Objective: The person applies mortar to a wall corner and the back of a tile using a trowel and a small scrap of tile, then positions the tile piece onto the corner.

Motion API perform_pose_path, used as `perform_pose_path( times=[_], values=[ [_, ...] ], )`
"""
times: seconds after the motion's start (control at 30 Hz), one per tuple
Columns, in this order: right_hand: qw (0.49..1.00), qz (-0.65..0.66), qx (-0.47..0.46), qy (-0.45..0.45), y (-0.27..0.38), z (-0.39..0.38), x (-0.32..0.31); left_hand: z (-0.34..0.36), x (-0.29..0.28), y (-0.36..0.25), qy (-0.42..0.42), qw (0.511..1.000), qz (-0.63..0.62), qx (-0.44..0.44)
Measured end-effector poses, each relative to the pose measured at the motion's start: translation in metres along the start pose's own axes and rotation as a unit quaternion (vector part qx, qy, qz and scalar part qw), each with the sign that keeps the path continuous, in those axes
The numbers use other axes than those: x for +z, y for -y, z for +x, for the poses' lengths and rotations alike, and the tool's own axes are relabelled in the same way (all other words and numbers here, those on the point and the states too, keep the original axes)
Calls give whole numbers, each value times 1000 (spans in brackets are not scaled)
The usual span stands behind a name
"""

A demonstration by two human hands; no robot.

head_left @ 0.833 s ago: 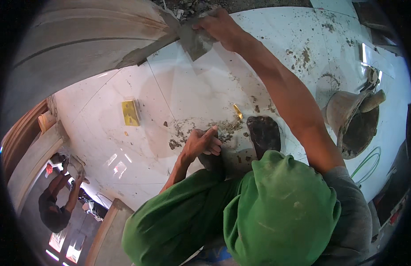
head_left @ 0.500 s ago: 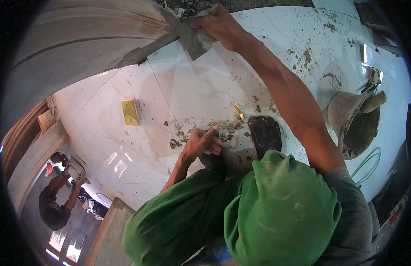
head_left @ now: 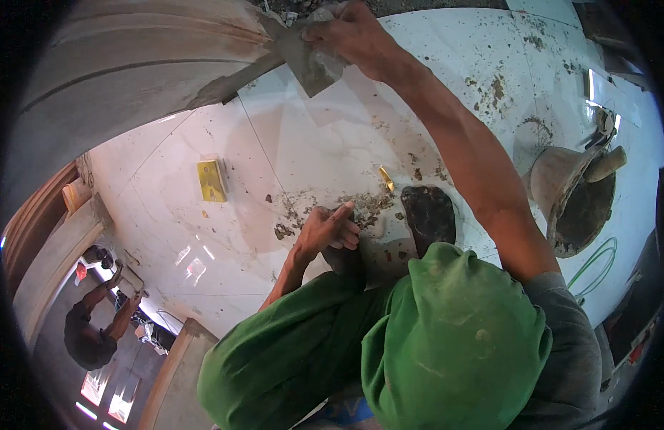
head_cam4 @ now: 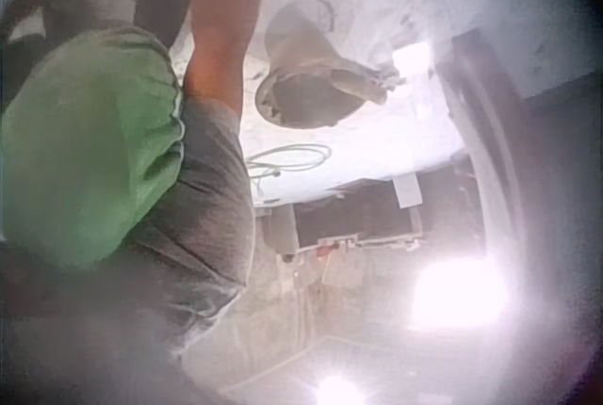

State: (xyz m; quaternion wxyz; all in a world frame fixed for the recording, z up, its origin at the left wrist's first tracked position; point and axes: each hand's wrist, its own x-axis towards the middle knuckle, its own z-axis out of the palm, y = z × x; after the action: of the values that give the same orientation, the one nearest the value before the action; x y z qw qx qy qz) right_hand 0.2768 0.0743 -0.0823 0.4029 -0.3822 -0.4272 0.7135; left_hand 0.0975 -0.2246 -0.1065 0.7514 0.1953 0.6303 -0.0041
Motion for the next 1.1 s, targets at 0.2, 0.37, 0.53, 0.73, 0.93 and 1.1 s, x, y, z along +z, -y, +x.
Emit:
perform_pose_path(
  times=[0.2,0.37,0.53,0.73,0.93,1.1],
  values=[
    [993,10,115,22,-25,5,-52,-1,3,-3,2,1000,6,5],
    [995,-35,64,-69,-42,-31,-63,-3,1,-4,-8,1000,12,-6],
    [990,-84,-10,-117,-67,-71,-103,-5,7,-16,-11,1000,16,-17],
    [885,-440,22,-153,31,-72,-125,-6,8,-18,-18,999,29,-25],
    [482,-812,-310,-108,10,-32,-206,-3,3,-11,-3,1000,3,-4],
    [490,-840,-233,5,25,-64,-174,-9,1,-7,1,1000,-13,12]
  ],
)
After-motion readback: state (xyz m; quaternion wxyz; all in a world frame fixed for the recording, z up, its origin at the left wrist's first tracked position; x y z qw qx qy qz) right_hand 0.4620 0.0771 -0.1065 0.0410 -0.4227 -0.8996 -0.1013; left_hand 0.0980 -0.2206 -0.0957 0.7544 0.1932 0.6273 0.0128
